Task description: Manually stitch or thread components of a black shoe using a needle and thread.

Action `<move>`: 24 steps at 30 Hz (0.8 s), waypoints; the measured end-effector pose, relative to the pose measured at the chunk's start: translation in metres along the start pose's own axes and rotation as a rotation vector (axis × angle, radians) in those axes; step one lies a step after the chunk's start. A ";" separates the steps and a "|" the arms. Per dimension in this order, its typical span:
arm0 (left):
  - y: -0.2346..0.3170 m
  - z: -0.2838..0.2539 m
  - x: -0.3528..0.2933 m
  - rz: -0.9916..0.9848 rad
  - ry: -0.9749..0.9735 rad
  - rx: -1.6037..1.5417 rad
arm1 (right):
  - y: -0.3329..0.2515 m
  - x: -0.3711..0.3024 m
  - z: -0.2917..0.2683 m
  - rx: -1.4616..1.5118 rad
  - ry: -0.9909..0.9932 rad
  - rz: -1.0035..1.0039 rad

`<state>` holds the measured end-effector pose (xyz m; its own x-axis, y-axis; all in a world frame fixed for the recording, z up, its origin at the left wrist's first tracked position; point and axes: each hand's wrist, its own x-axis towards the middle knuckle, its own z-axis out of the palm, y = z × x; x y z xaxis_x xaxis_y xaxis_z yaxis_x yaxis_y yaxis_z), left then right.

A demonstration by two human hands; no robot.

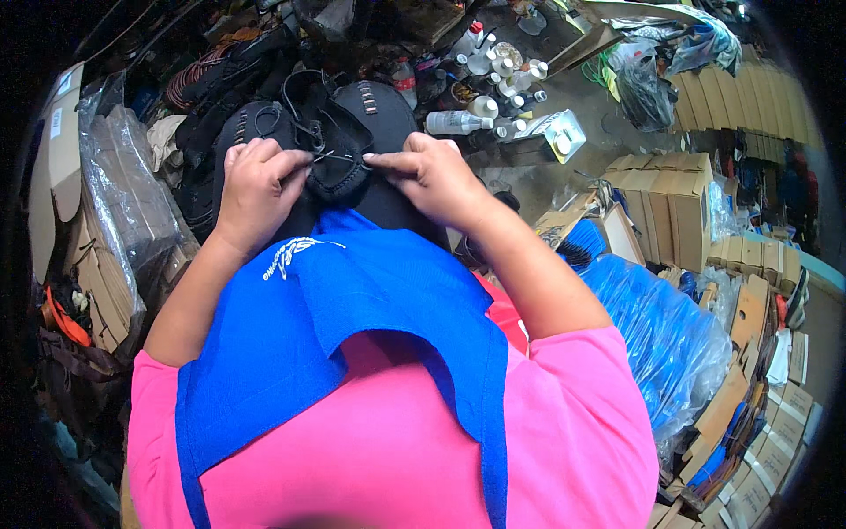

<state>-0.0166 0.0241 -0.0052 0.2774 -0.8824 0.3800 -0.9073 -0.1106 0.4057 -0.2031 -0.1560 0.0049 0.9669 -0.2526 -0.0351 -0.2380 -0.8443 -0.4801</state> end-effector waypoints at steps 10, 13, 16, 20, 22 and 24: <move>-0.009 0.016 0.009 -0.058 -0.109 -0.273 | 0.033 0.036 -0.016 0.454 -0.292 0.034; -0.008 0.015 0.010 -0.059 -0.115 -0.267 | 0.037 0.040 -0.015 0.451 -0.312 0.007; -0.009 0.016 0.010 -0.062 -0.128 -0.268 | 0.039 0.040 -0.014 0.450 -0.315 -0.006; -0.009 0.015 0.011 -0.060 -0.150 -0.282 | 0.036 0.040 -0.016 0.498 -0.324 0.017; -0.008 0.016 0.011 -0.026 -0.106 -0.291 | 0.037 0.040 -0.016 0.491 -0.325 0.013; -0.008 0.017 0.011 -0.028 -0.108 -0.287 | 0.037 0.040 -0.017 0.485 -0.327 0.007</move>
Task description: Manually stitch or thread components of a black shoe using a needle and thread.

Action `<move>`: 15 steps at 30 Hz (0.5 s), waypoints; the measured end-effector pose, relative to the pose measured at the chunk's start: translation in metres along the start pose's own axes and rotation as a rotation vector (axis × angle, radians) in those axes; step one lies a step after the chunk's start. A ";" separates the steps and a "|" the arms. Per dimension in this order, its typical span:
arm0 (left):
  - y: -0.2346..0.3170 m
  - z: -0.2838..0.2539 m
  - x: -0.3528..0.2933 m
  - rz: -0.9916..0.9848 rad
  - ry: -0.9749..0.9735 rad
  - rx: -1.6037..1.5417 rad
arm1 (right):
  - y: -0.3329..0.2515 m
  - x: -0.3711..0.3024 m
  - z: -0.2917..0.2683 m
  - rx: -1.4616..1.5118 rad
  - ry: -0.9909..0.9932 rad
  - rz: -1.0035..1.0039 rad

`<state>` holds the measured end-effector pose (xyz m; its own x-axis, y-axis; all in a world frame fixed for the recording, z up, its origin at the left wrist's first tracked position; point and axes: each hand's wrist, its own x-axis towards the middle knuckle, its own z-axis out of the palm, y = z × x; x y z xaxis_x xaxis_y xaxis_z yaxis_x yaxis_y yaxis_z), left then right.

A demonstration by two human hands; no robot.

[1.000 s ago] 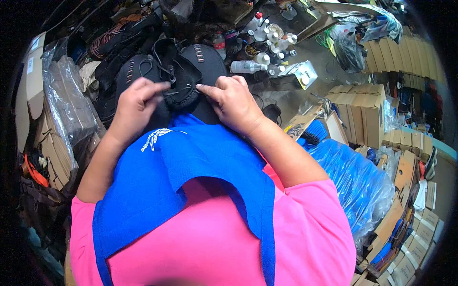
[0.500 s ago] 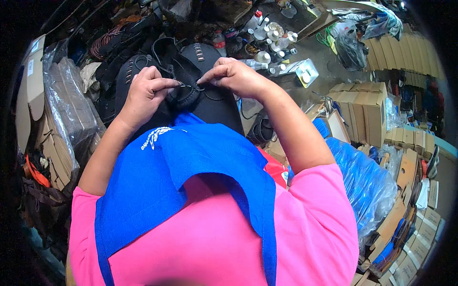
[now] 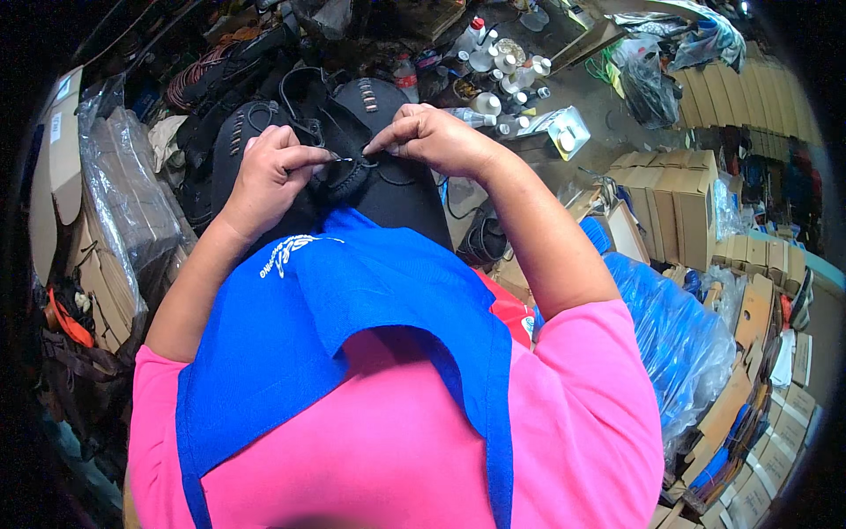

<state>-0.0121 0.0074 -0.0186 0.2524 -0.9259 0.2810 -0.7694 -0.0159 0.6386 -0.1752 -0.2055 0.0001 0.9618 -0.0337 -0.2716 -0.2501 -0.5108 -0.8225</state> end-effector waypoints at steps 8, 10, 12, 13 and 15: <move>-0.008 0.008 0.007 -0.024 -0.060 -0.029 | 0.004 0.001 0.000 0.119 -0.042 0.018; -0.014 0.011 0.015 0.022 -0.129 -0.113 | 0.005 0.004 -0.001 0.105 -0.048 0.017; -0.015 0.011 0.018 0.054 -0.119 -0.149 | 0.004 0.004 -0.001 0.091 -0.053 0.016; -0.014 0.010 0.019 0.086 -0.112 -0.187 | 0.005 0.004 -0.001 0.081 -0.059 0.034; -0.009 0.007 0.020 0.146 -0.090 -0.118 | 0.004 0.003 0.001 0.072 -0.065 0.052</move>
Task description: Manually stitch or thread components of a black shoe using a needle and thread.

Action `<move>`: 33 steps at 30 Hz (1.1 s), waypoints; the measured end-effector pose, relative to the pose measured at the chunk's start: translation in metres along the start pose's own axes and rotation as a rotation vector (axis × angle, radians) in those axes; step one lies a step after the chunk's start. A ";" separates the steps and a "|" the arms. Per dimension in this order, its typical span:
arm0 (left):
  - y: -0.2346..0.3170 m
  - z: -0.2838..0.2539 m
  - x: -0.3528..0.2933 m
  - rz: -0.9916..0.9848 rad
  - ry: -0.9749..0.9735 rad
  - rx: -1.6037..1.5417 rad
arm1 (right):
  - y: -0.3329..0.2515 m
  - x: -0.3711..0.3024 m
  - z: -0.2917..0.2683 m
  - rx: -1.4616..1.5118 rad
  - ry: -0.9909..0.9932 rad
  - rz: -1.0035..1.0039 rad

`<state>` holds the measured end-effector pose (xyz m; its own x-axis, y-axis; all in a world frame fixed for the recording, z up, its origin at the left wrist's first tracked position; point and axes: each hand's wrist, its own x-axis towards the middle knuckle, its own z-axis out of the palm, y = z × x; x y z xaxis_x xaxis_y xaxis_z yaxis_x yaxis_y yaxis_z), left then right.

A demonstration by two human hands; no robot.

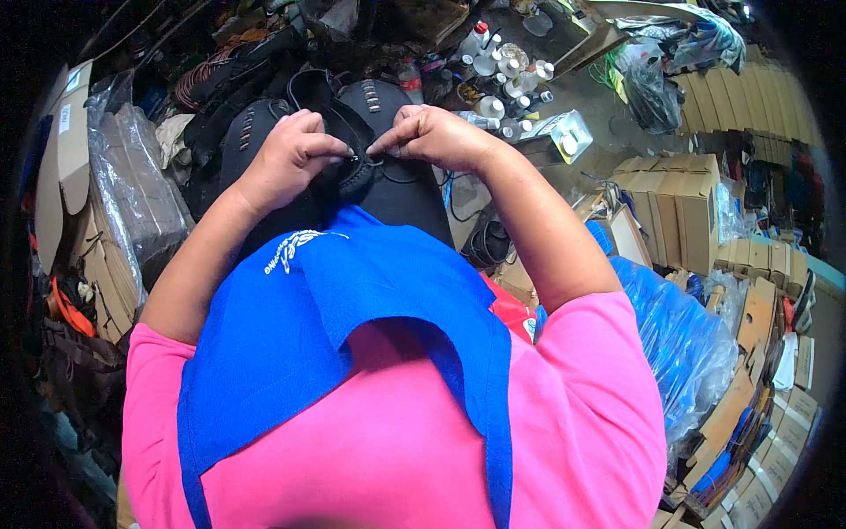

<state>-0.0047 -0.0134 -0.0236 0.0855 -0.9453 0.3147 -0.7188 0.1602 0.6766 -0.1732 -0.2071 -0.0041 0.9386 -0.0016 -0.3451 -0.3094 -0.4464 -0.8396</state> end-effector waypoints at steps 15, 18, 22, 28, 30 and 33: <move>0.022 -0.006 -0.021 -0.316 0.080 0.068 | -0.006 -0.014 0.022 0.146 0.224 0.047; 0.019 -0.001 -0.019 -0.365 0.053 0.012 | -0.002 -0.009 0.021 0.287 0.192 0.094; 0.016 0.012 -0.015 -0.458 0.083 -0.103 | 0.001 -0.006 0.022 0.359 0.178 0.100; 0.020 0.024 -0.004 -0.672 0.045 -0.492 | -0.008 -0.002 0.023 0.390 0.178 0.092; 0.025 0.021 0.000 -0.643 -0.009 -0.466 | -0.012 0.002 0.021 0.150 0.192 0.121; 0.031 0.004 0.005 -0.229 -0.054 0.144 | -0.026 0.004 0.012 0.063 0.120 0.139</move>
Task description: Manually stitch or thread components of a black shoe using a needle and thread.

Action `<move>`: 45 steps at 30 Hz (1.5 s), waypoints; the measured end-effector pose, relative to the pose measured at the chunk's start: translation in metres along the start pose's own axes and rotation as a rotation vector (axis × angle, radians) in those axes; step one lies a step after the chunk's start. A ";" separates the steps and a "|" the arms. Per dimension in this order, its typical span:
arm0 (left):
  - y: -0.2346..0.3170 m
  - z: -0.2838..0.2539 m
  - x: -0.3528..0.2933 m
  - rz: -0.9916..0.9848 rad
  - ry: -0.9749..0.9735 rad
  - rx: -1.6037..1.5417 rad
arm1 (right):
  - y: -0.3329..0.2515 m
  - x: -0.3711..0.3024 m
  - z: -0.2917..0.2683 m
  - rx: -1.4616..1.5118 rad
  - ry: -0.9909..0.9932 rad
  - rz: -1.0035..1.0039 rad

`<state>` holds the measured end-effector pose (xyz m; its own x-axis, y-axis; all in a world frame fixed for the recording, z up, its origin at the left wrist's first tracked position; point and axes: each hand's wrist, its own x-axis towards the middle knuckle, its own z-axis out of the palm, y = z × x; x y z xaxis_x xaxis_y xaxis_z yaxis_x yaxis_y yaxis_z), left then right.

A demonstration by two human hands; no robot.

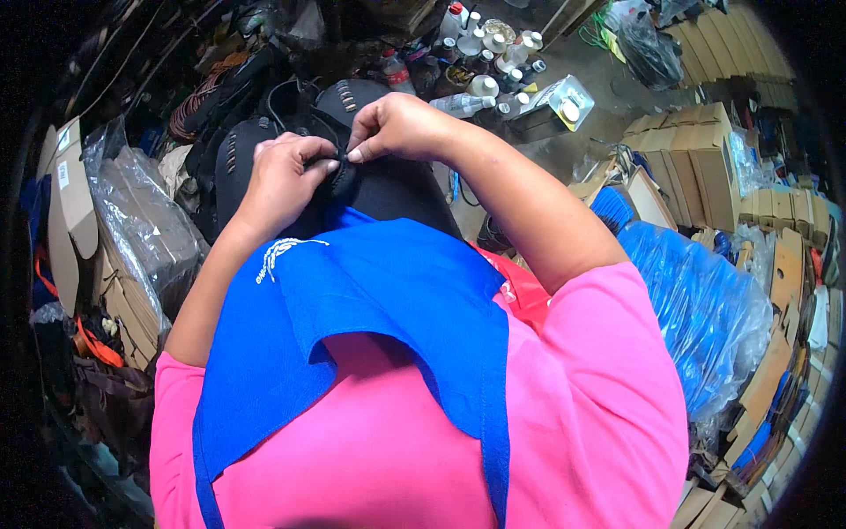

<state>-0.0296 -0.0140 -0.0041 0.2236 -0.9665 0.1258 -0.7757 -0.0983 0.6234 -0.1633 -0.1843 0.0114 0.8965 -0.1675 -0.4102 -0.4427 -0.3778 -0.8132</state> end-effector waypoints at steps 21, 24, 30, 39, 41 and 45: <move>-0.003 -0.013 -0.002 0.023 -0.221 -0.025 | 0.021 -0.042 -0.016 0.029 0.217 -0.117; 0.006 -0.018 0.005 0.080 -0.246 0.141 | 0.034 -0.013 -0.029 -0.529 0.542 -0.236; 0.001 -0.016 -0.002 0.008 -0.212 0.044 | -0.017 -0.022 -0.018 -0.847 0.312 -0.352; -0.031 -0.029 -0.030 0.186 -0.175 0.290 | 0.009 -0.010 -0.006 -0.920 0.103 -0.516; -0.041 -0.051 -0.056 0.129 -0.160 0.409 | 0.028 -0.020 -0.015 -0.923 0.131 -0.382; -0.092 -0.091 -0.122 -0.192 0.040 0.250 | 0.066 -0.058 -0.047 -0.817 0.269 -0.077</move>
<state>0.0677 0.1343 -0.0066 0.3991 -0.9151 0.0572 -0.8368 -0.3380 0.4307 -0.2438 -0.2424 0.0007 0.9429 -0.2861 -0.1704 -0.3213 -0.9160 -0.2402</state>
